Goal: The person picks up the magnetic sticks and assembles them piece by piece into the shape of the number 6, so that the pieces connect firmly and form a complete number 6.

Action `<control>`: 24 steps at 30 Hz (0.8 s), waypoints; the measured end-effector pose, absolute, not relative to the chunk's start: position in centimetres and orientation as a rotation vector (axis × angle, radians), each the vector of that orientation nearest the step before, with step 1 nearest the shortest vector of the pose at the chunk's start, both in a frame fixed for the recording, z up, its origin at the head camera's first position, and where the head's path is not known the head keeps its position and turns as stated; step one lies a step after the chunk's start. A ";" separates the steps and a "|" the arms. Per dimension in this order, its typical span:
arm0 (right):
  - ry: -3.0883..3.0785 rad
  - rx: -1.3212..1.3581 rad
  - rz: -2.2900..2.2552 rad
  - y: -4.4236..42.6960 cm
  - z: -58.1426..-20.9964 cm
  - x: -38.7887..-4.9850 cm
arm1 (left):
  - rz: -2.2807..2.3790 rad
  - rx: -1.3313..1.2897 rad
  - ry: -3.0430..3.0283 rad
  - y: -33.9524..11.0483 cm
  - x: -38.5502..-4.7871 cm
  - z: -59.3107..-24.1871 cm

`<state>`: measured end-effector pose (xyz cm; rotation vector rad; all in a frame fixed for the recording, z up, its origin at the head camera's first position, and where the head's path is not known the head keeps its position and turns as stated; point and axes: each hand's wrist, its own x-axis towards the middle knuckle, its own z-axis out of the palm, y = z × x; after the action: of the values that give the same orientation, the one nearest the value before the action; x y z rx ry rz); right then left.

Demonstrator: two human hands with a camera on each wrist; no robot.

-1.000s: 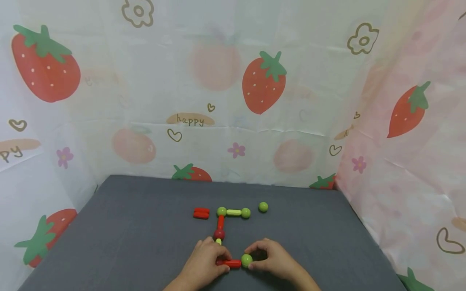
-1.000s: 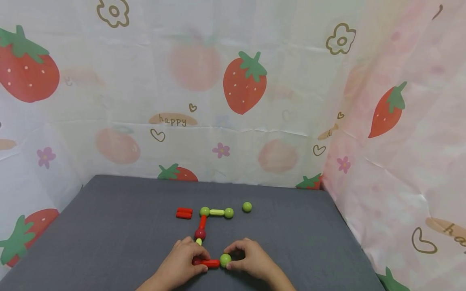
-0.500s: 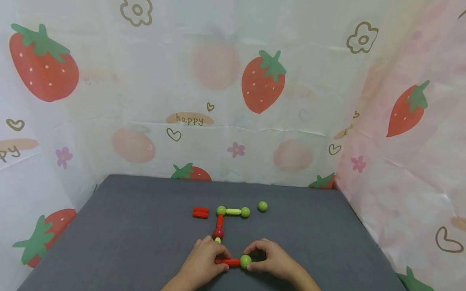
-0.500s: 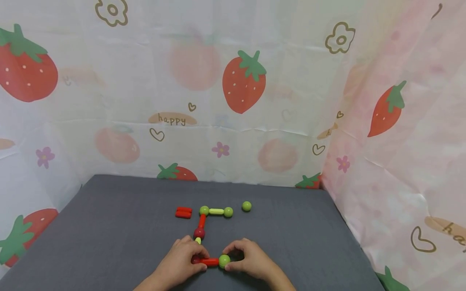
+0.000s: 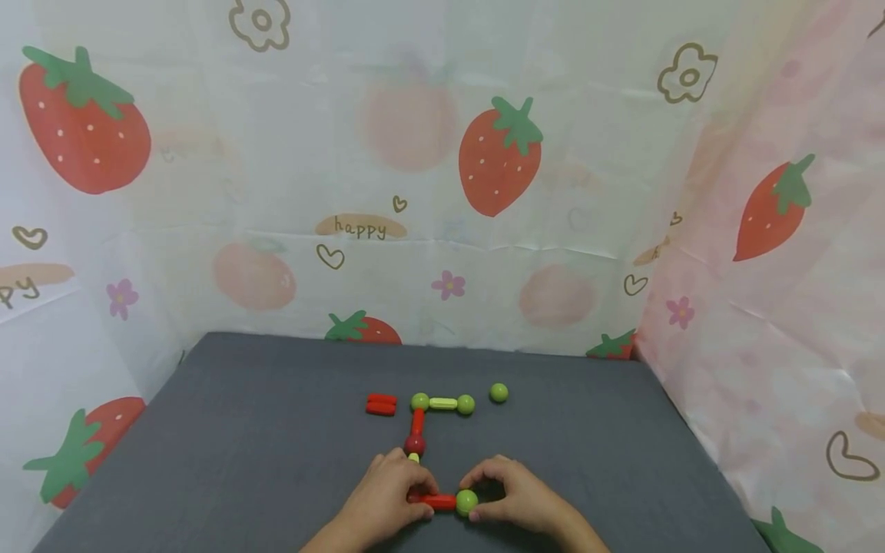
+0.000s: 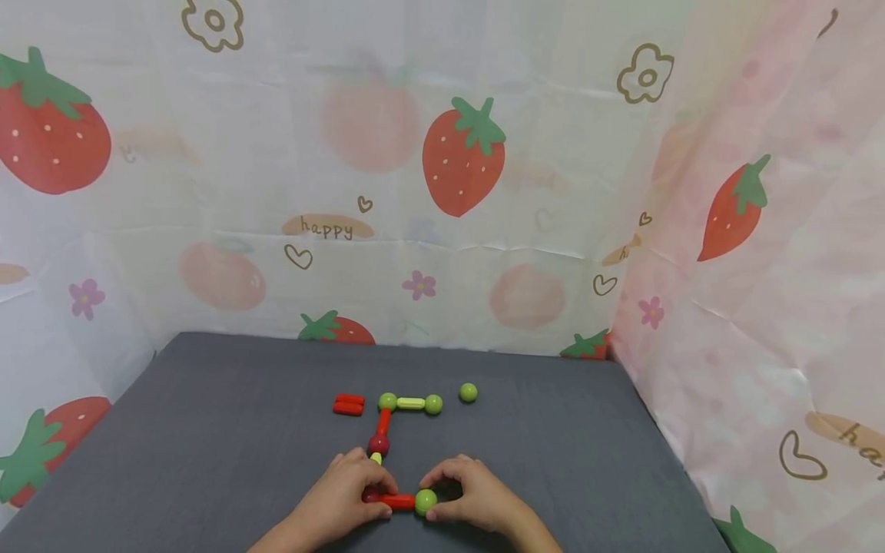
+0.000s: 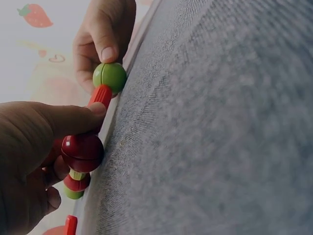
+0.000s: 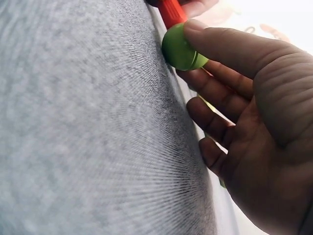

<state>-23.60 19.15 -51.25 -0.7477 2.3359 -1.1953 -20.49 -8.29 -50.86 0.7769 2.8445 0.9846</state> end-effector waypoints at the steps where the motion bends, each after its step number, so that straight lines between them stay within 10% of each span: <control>1: 2.338 -0.746 -1.196 19.2 -51.3 -23.6 | 0.985 0.780 2.842 -8.3 -20.5 -50.8; 24: 2.358 -0.729 -1.163 19.1 -51.3 -23.7 | 0.915 0.851 3.005 -11.8 -24.8 -46.5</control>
<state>-23.74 19.11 -51.25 -0.7287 2.3576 -1.1625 -24.76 -11.76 -46.54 0.8512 3.0050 0.9152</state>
